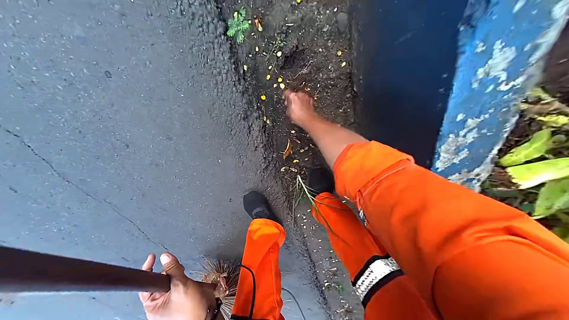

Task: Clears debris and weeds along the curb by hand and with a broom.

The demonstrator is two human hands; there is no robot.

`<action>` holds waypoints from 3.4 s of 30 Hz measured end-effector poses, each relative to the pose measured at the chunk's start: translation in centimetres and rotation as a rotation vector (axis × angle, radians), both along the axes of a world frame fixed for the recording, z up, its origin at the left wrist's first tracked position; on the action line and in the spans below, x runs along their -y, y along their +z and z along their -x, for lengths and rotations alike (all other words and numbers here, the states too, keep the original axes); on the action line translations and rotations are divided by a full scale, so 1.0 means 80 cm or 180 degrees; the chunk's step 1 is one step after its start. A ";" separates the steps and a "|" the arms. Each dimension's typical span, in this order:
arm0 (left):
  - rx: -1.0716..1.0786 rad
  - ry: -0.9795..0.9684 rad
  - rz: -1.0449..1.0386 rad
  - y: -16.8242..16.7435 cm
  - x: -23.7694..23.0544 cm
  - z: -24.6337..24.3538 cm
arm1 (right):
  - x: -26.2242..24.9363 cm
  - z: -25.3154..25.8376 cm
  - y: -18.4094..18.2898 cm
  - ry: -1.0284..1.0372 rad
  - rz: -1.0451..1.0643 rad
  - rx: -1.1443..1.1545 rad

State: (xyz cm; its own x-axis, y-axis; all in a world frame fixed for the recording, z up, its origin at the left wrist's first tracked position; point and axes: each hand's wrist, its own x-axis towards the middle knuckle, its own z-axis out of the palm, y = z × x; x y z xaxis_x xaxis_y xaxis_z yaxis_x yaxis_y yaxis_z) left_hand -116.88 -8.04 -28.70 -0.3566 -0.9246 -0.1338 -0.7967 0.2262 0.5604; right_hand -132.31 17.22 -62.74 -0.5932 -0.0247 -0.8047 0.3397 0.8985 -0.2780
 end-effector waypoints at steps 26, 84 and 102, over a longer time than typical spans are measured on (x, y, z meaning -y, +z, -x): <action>0.0693 0.0347 -0.0676 0.044 0.061 0.318 | 0.021 0.212 0.348 -0.1512 0.0158 0.1028; -0.0018 0.0895 -0.0759 0.044 0.084 0.464 | -0.007 0.510 0.038 0.2546 -0.1980 0.0849; -0.0017 0.0842 -0.0891 0.045 0.085 0.470 | 0.025 0.489 0.080 0.1304 -0.1045 0.0636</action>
